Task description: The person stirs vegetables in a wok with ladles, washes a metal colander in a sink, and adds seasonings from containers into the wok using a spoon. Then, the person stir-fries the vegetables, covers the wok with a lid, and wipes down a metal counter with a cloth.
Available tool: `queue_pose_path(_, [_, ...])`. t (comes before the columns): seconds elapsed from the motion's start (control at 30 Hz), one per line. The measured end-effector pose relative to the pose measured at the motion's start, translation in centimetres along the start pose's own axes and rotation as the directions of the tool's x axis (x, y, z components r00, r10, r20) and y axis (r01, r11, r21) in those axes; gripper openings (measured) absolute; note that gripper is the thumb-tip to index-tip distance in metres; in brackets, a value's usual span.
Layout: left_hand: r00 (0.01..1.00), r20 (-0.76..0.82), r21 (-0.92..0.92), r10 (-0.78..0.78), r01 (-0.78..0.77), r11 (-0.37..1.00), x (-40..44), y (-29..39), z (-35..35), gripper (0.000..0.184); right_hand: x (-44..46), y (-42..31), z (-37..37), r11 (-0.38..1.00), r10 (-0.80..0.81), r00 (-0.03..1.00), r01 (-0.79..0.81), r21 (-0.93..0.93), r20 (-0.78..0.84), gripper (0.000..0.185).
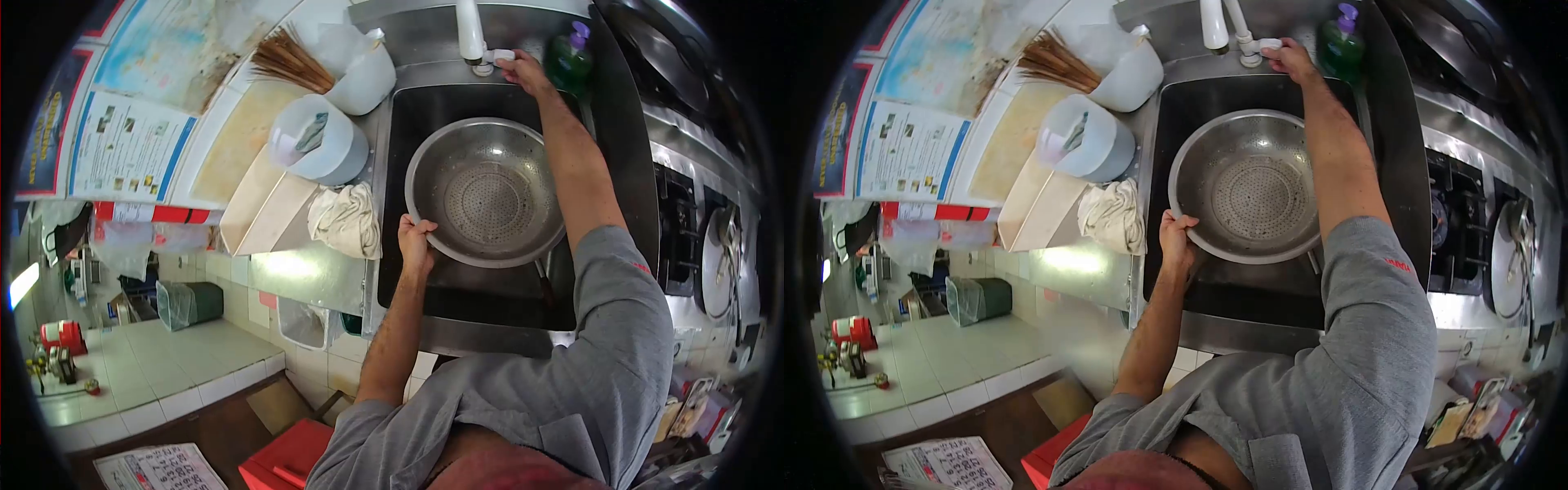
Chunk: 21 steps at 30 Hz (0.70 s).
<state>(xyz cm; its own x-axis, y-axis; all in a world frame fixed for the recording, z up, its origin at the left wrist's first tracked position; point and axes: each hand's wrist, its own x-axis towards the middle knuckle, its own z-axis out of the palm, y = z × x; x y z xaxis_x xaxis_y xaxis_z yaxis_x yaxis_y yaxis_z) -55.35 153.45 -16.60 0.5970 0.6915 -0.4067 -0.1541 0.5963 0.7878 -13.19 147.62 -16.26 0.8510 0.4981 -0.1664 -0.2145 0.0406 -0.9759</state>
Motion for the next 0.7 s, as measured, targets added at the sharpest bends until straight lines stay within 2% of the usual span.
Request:
queue_pose_path(0.07, [0.996, 0.039, 0.076, -0.079, 0.076, 0.994, 0.6, -0.7, -0.5, 0.028, -0.5, -0.4, 0.3, 1.000, 0.004, 1.000, -0.004, -0.004, -0.018, 0.052])
queue_pose_path(0.2, [0.995, 0.077, 0.091, -0.063, 0.056, 0.994, 1.9, -2.5, -1.9, 0.028, -2.2, -0.6, 1.8, 0.999, -0.032, 0.993, 0.032, 0.004, -0.112, 0.066])
queue_pose_path(0.27, [0.994, 0.065, 0.117, -0.090, 0.082, 0.990, 1.9, -2.0, -1.9, 0.028, -1.1, -0.5, 1.4, 0.988, -0.024, 0.992, 0.005, -0.157, -0.125, 0.069])
queue_pose_path(0.33, [0.990, 0.054, 0.164, -0.130, 0.119, 0.979, 2.3, -1.8, -2.4, 0.027, -1.3, -0.3, 2.0, 0.997, -0.056, 0.986, 0.047, -0.060, -0.158, 0.072])
queue_pose_path(0.37, [0.987, 0.055, 0.250, -0.151, 0.133, 0.959, 2.3, -1.4, -2.7, 0.024, -2.0, -0.1, 2.4, 0.989, -0.094, 0.979, 0.071, -0.126, -0.184, 0.070])
queue_pose_path(0.4, [0.989, 0.047, 0.230, -0.142, 0.127, 0.965, 2.3, -1.2, -2.9, 0.024, -2.2, -0.1, 2.4, 0.977, -0.134, 0.968, 0.093, -0.191, -0.213, 0.067])
queue_pose_path(0.47, [0.977, 0.059, 0.326, -0.205, 0.176, 0.929, 2.3, -0.5, -3.4, 0.020, 1.4, 5.3, 0.0, 0.838, -0.473, 0.822, 0.308, -0.449, -0.318, 0.057])
queue_pose_path(0.5, [0.975, 0.047, 0.418, -0.218, 0.179, 0.891, 2.4, -0.2, -3.8, 0.022, -0.7, 5.9, 0.6, 0.862, -0.419, 0.827, 0.231, -0.452, -0.375, 0.049])
queue_pose_path(0.53, [0.976, 0.053, 0.405, -0.213, 0.174, 0.898, 3.2, -1.1, -4.6, 0.022, -4.2, 6.3, 1.2, 0.879, -0.371, 0.822, 0.161, -0.449, -0.432, 0.041])
queue_pose_path(0.6, [0.996, 0.081, 0.450, -0.024, -0.016, 0.893, 5.2, -4.2, -6.5, 0.033, -12.0, 5.0, 5.3, 0.934, -0.245, 0.887, 0.108, -0.340, -0.392, 0.028])
queue_pose_path(0.63, [0.991, 0.086, 0.525, -0.103, 0.043, 0.850, 5.1, -3.4, -6.6, 0.042, -15.1, 3.5, 8.2, 0.942, -0.248, 0.916, 0.152, -0.299, -0.316, 0.023])
queue_pose_path(0.67, [0.991, 0.082, 0.516, -0.104, 0.047, 0.855, 4.6, -2.5, -6.3, 0.042, -17.5, 1.8, 11.3, 0.949, -0.249, 0.938, 0.188, -0.253, -0.239, 0.019])
queue_pose_path(0.7, [0.987, 0.102, 0.547, -0.126, 0.050, 0.835, 3.9, -1.6, -6.0, 0.051, -18.9, -0.3, 14.9, 0.863, -0.425, 0.899, 0.367, -0.347, -0.107, 0.020])
